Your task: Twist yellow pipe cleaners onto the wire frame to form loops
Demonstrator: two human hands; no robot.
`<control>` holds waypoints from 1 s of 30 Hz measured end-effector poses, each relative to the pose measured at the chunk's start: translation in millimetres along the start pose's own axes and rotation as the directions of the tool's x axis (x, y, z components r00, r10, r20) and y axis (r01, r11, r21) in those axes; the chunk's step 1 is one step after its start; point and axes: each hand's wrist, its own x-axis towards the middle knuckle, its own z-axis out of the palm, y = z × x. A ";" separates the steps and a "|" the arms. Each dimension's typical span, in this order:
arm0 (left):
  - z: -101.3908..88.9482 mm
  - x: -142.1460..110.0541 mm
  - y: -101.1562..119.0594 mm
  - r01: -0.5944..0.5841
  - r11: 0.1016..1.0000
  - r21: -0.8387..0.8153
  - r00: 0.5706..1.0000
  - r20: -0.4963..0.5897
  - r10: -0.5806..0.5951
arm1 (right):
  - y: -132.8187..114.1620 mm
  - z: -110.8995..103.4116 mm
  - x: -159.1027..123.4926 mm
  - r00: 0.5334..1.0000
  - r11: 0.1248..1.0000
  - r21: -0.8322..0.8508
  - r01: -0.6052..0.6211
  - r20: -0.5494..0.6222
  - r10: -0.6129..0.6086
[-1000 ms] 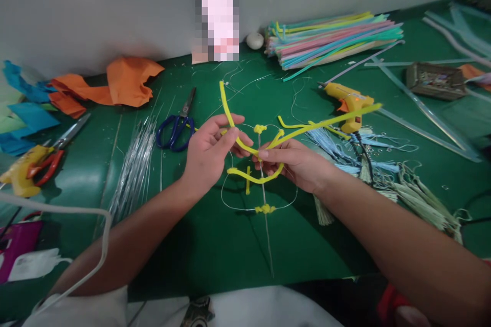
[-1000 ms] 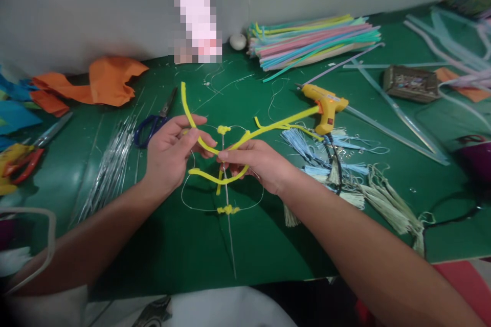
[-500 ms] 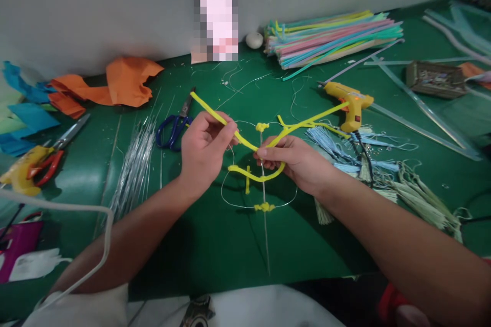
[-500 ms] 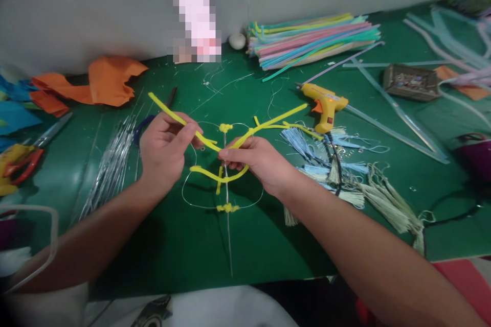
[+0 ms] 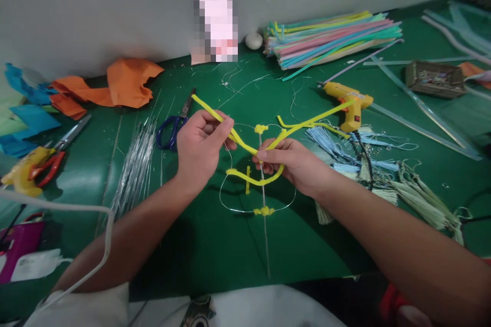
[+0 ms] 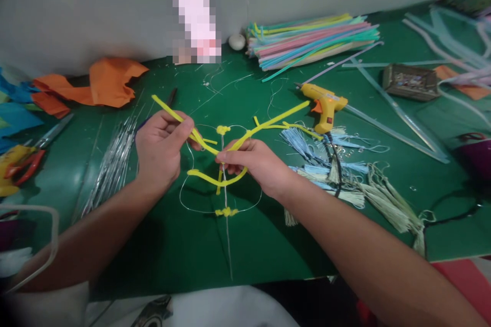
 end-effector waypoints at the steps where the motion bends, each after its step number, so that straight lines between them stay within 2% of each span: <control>1: 0.3 0.1 0.4 0.005 1.000 -0.021 1.000 0.015 -0.005 | -0.3 0.4 0.0 1.000 1.000 0.005 -0.002 -0.002 0.002; 4: 1.6 0.1 2.1 0.055 0.994 -0.097 0.994 0.094 -0.046 | -0.9 0.2 0.3 1.000 1.000 0.013 0.012 -0.021 -0.012; 8: 2.4 0.1 3.6 0.228 0.958 -0.173 0.953 0.243 -0.183 | -0.8 -2.4 1.0 0.999 0.999 0.036 0.028 -0.035 -0.027; 11: 0.7 0.7 4.7 0.315 0.937 -0.150 0.908 0.334 -0.252 | 0.5 -3.9 1.3 0.999 0.998 0.041 0.040 -0.026 -0.039; 14: -1.4 1.5 6.9 0.317 0.944 -0.092 0.886 0.383 -0.260 | 2.3 -4.1 1.3 0.998 0.998 0.040 0.057 -0.022 -0.056; 18: -1.2 1.9 10.8 0.314 0.948 -0.048 0.877 0.397 -0.270 | 3.5 -3.6 0.8 0.997 0.997 0.041 0.069 -0.025 -0.068; 30: 4.4 -3.5 15.1 0.315 0.947 -0.063 0.906 0.316 -0.281 | 2.4 1.7 -0.2 0.994 0.990 0.086 0.108 0.023 -0.111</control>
